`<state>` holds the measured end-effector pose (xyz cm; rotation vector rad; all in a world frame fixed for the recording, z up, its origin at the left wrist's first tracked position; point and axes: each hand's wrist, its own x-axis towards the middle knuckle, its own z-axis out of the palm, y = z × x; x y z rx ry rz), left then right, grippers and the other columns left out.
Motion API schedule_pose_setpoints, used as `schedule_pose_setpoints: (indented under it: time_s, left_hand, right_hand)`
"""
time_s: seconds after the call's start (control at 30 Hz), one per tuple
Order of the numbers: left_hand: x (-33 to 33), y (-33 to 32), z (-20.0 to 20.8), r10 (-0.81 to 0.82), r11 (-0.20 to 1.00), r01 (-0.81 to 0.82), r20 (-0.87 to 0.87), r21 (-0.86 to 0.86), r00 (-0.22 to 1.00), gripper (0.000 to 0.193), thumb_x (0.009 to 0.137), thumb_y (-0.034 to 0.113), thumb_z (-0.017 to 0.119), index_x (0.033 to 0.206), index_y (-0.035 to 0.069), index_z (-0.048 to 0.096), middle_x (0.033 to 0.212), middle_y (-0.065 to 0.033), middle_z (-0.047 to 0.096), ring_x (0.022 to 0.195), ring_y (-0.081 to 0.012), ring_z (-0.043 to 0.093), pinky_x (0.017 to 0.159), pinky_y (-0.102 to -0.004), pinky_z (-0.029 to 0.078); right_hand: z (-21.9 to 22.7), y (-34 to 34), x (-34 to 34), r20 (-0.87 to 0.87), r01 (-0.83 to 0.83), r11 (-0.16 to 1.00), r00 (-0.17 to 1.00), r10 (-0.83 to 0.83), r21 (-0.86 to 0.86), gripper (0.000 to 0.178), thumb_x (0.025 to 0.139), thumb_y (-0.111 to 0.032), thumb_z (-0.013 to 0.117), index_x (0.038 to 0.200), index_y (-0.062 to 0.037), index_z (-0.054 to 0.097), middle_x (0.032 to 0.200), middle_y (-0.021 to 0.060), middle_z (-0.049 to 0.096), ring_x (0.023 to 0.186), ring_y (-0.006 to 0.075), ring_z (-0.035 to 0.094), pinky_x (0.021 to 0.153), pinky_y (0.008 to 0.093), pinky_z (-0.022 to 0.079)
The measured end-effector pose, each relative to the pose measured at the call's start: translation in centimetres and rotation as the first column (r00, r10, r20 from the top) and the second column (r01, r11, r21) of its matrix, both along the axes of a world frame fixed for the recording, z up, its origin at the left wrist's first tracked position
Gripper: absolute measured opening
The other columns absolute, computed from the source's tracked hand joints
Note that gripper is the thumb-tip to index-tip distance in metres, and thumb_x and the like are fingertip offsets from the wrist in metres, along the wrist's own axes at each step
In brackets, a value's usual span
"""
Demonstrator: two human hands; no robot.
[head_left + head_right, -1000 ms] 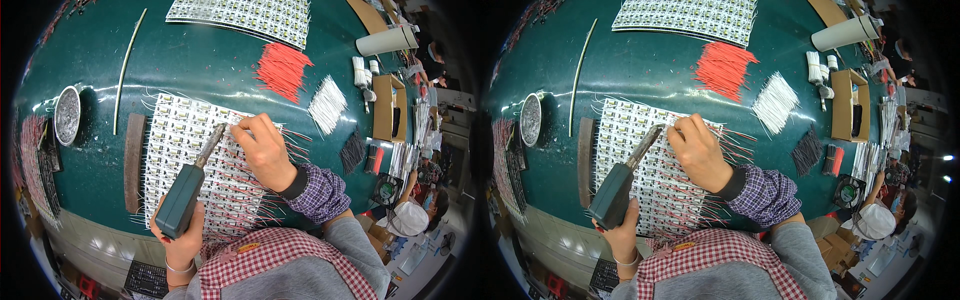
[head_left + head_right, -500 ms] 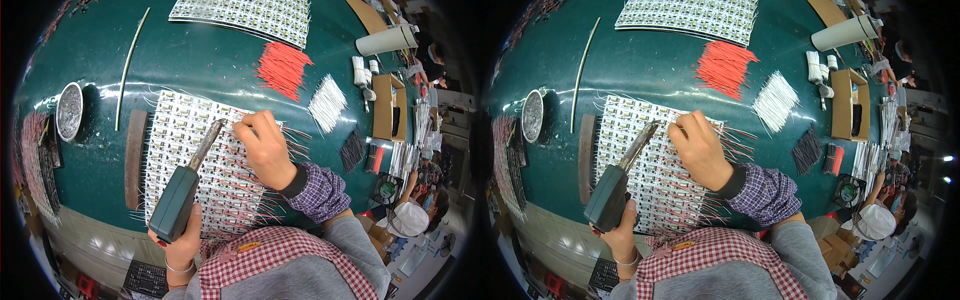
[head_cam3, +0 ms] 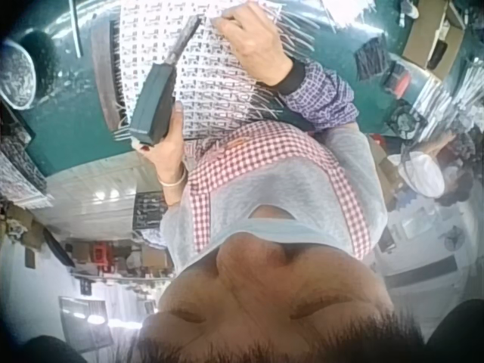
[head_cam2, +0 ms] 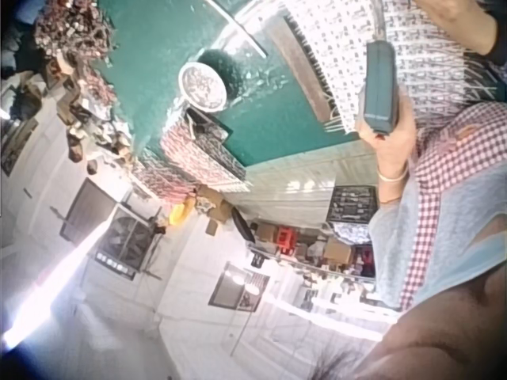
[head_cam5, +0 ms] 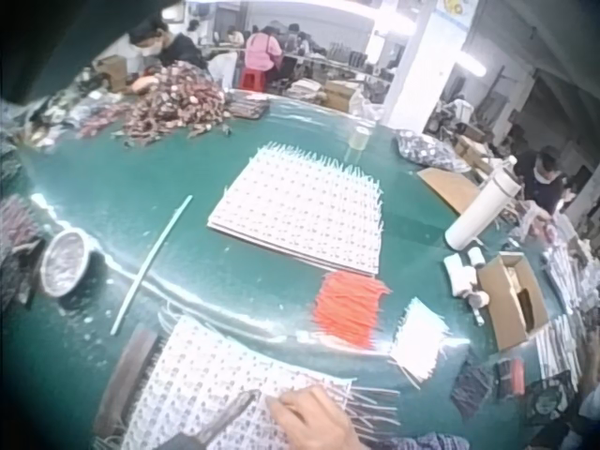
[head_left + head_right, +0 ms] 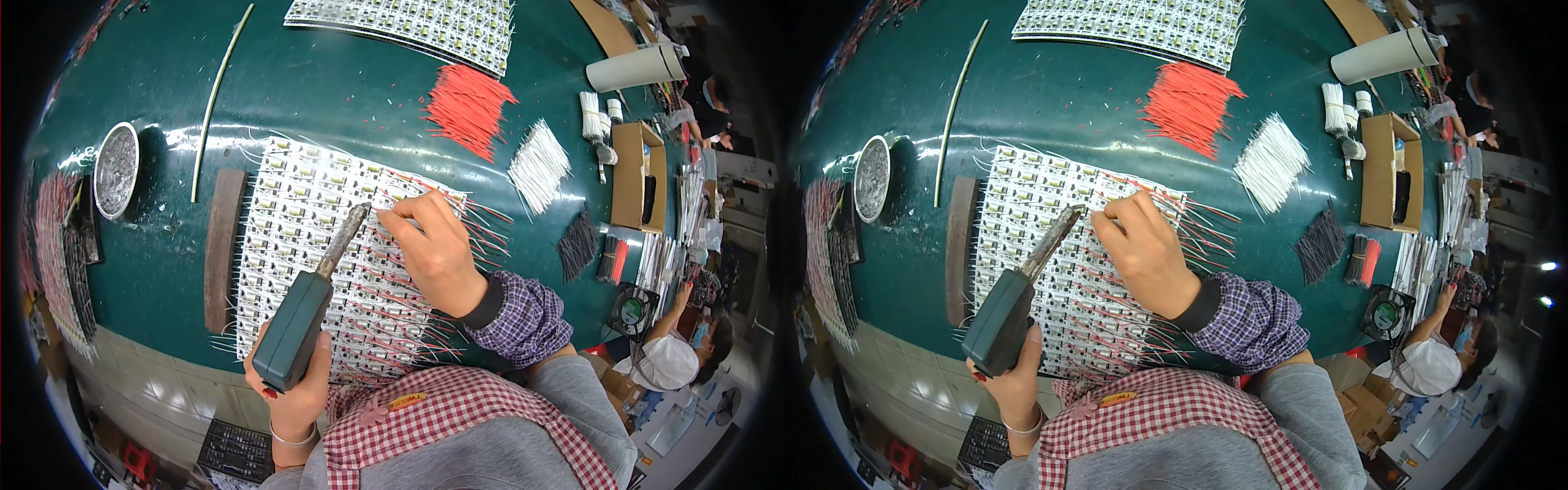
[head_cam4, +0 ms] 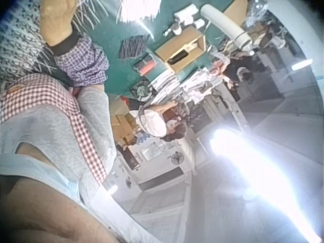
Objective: The person takes wires from bundles on the table, positions them onto the leads of a circuit board panel by hand, and bonds them using a handheld soldering tool.
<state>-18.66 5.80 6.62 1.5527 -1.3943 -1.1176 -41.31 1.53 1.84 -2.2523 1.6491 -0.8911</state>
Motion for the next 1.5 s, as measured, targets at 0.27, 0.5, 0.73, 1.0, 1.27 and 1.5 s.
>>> schedule_pose_setpoints:
  time_s: [0.27,0.5,0.73,1.0,1.27,1.5]
  left_hand:
    - [0.0,1.0,-0.9,0.064,0.998,-0.065,-0.011,-0.018,0.998,0.019,0.078,-0.002,0.075,0.093,-0.008,0.067,0.086,-0.0108,0.067,0.069,-0.0147,0.062,0.06,-0.0274,0.048]
    - [0.2,-0.2,0.0,-0.084,0.996,0.082,0.056,0.031,0.995,0.015,0.076,-0.005,0.073,0.088,-0.008,0.065,0.078,-0.0085,0.061,0.063,-0.012,0.057,0.055,-0.0263,0.043]
    - [0.1,-0.2,0.3,-0.067,0.997,0.065,0.039,0.04,0.997,0.016,0.075,-0.004,0.074,0.089,-0.007,0.066,0.079,-0.0089,0.062,0.063,-0.0123,0.057,0.054,-0.0263,0.043]
    - [1.2,2.4,-0.9,0.171,0.977,-0.171,0.016,0.131,0.985,0.029,0.078,0.002,0.079,0.102,-0.009,0.068,0.093,-0.0137,0.069,0.073,-0.0181,0.065,0.066,-0.0309,0.053]
    - [1.1,2.2,-0.2,0.107,0.993,-0.108,0.012,0.056,0.994,0.03,0.077,0.003,0.08,0.102,-0.009,0.068,0.093,-0.0144,0.07,0.074,-0.0175,0.065,0.066,-0.0304,0.053]
    - [1.5,2.9,-0.2,0.131,0.984,-0.13,0.002,0.12,0.991,0.028,0.077,0.002,0.08,0.101,-0.008,0.068,0.087,-0.0129,0.07,0.071,-0.0155,0.064,0.063,-0.0288,0.051]
  right_hand:
    - [0.1,0.0,0.3,-0.028,0.0,1.0,1.0,0.001,0.017,0.032,0.073,0.003,0.064,0.105,0.0054,0.065,0.096,0.0125,0.058,0.09,0.0275,0.057,0.075,0.0344,0.051]
    - [0.0,0.1,0.4,-0.055,0.004,1.0,0.998,-0.003,0.021,0.032,0.074,0.002,0.064,0.106,0.0061,0.064,0.097,0.0126,0.057,0.09,0.0274,0.056,0.076,0.0344,0.051]
    - [0.1,0.0,0.4,-0.079,-0.004,1.0,0.997,0.006,0.022,0.033,0.074,0.001,0.063,0.106,0.0077,0.064,0.097,0.0131,0.056,0.09,0.0275,0.055,0.076,0.0344,0.051]
    - [0.0,-0.1,0.5,-0.084,0.0,1.0,0.996,0.002,0.021,0.032,0.072,0.002,0.063,0.104,0.007,0.063,0.096,0.0128,0.055,0.09,0.0275,0.055,0.075,0.0343,0.051]
    - [0.3,0.1,0.5,-0.051,-0.009,1.0,0.999,0.009,-0.001,0.034,0.071,0.002,0.063,0.105,0.0054,0.062,0.096,0.0127,0.055,0.09,0.0283,0.055,0.075,0.0353,0.05]
    - [0.3,1.3,1.1,0.073,-0.009,1.0,0.997,0.01,-0.025,0.038,0.067,0.008,0.064,0.105,0.0036,0.065,0.093,0.012,0.059,0.083,0.0281,0.057,0.071,0.0362,0.049]
